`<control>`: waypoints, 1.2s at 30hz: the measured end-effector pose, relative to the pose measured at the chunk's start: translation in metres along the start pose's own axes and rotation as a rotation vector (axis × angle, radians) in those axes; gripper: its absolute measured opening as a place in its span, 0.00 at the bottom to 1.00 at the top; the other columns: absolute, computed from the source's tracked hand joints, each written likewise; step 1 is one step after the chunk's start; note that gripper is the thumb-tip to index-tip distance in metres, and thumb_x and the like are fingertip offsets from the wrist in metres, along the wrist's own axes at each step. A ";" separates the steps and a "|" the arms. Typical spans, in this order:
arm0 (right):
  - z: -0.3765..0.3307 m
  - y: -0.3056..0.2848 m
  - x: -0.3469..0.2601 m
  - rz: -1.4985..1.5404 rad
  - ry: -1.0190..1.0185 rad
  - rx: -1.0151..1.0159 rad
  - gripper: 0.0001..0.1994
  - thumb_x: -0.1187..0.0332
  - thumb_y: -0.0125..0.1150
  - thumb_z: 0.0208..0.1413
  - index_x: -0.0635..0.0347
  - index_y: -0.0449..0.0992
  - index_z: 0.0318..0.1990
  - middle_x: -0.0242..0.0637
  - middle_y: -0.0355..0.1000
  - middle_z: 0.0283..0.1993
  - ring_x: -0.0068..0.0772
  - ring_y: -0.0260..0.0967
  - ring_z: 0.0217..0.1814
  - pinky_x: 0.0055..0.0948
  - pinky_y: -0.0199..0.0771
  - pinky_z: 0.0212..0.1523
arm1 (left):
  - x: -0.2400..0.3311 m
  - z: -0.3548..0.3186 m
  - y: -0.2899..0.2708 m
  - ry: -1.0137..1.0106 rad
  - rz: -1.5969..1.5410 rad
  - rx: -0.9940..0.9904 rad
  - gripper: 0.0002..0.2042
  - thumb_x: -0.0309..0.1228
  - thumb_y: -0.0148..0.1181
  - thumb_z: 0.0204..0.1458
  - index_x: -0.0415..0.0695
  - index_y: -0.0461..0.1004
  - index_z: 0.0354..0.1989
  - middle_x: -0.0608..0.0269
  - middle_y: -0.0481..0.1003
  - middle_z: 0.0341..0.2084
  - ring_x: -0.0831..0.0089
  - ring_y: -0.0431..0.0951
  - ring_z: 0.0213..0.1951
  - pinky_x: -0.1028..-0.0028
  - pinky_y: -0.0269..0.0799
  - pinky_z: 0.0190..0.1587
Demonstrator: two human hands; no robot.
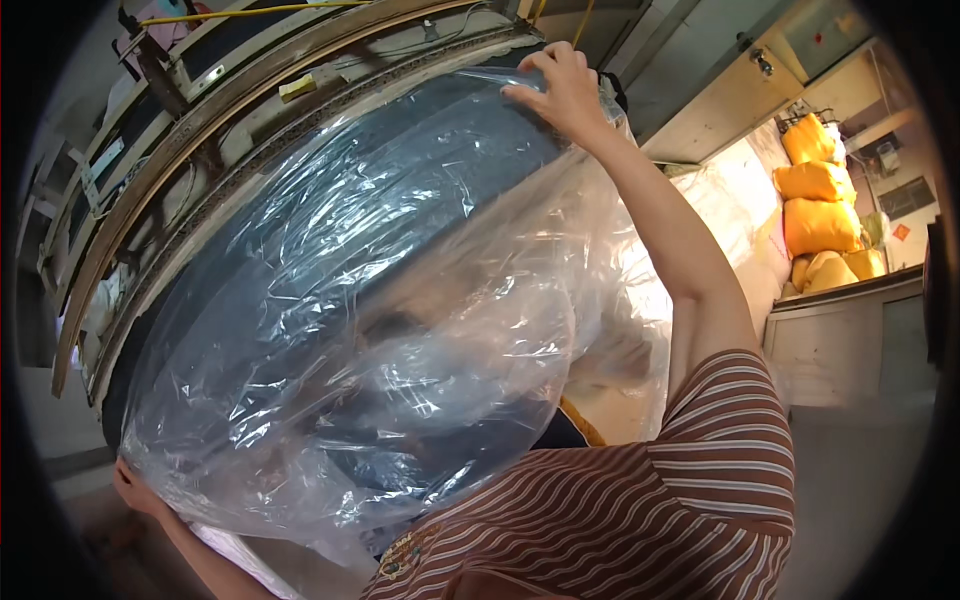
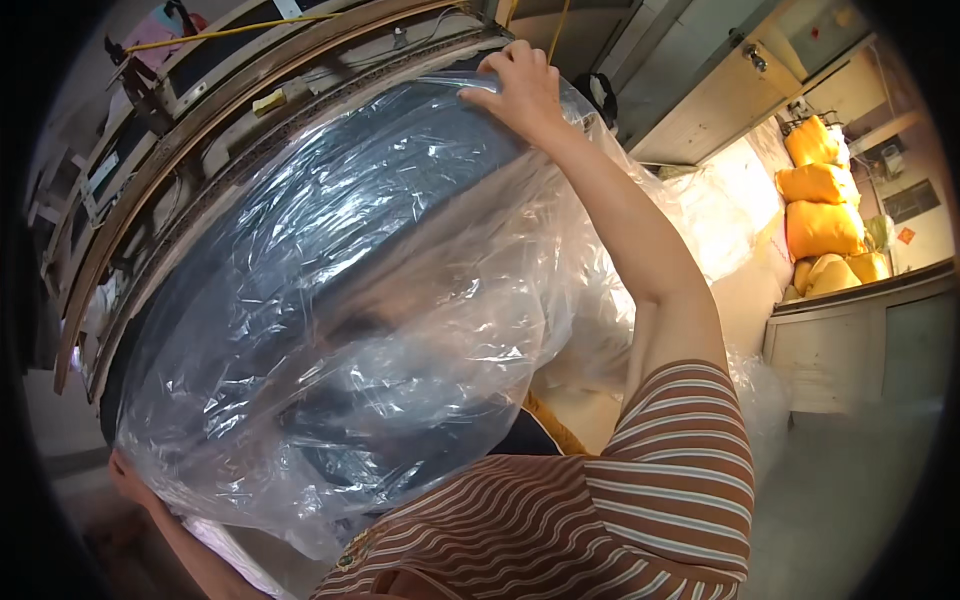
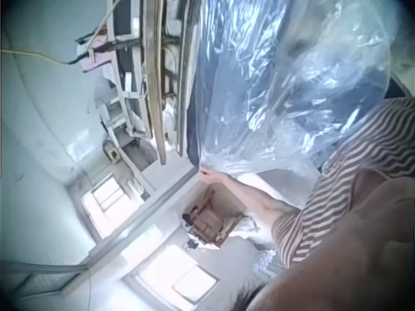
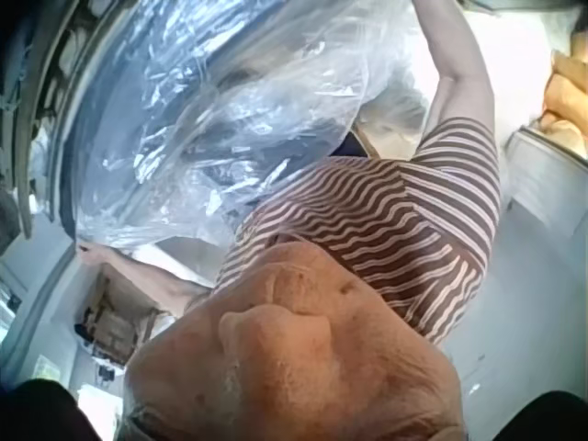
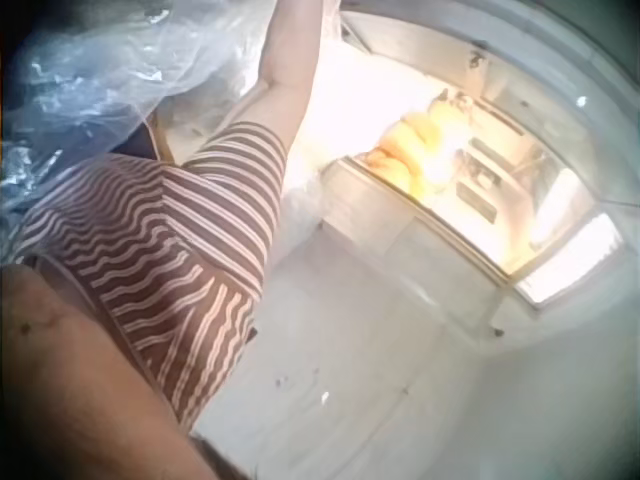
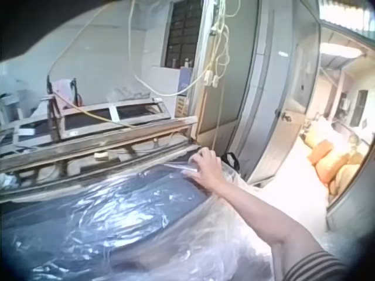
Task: The person wraps a large, dark-colored piece of furniture with a clear plastic sheet. They repeatedly pull, smooth, and fold the plastic over the object's surface to ensure it is fully covered. The task involves continuous hand manipulation of the plastic material to conform it to the furniture's shape.
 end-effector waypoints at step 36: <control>0.009 0.056 0.022 0.331 -0.001 -0.167 0.10 0.58 0.56 0.53 0.54 0.75 0.35 0.36 0.72 0.38 0.41 0.69 0.44 0.36 0.67 0.43 | -0.111 -0.104 -0.106 -0.600 -0.623 -0.055 0.22 0.44 0.51 0.59 0.47 0.65 0.58 0.68 0.67 0.53 0.75 0.65 0.54 0.73 0.61 0.51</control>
Point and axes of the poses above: each hand's wrist, its own z-axis towards the middle knuckle, its own y-axis out of the palm, x = y × z, the point moved 10 cm from there along z, towards the middle knuckle
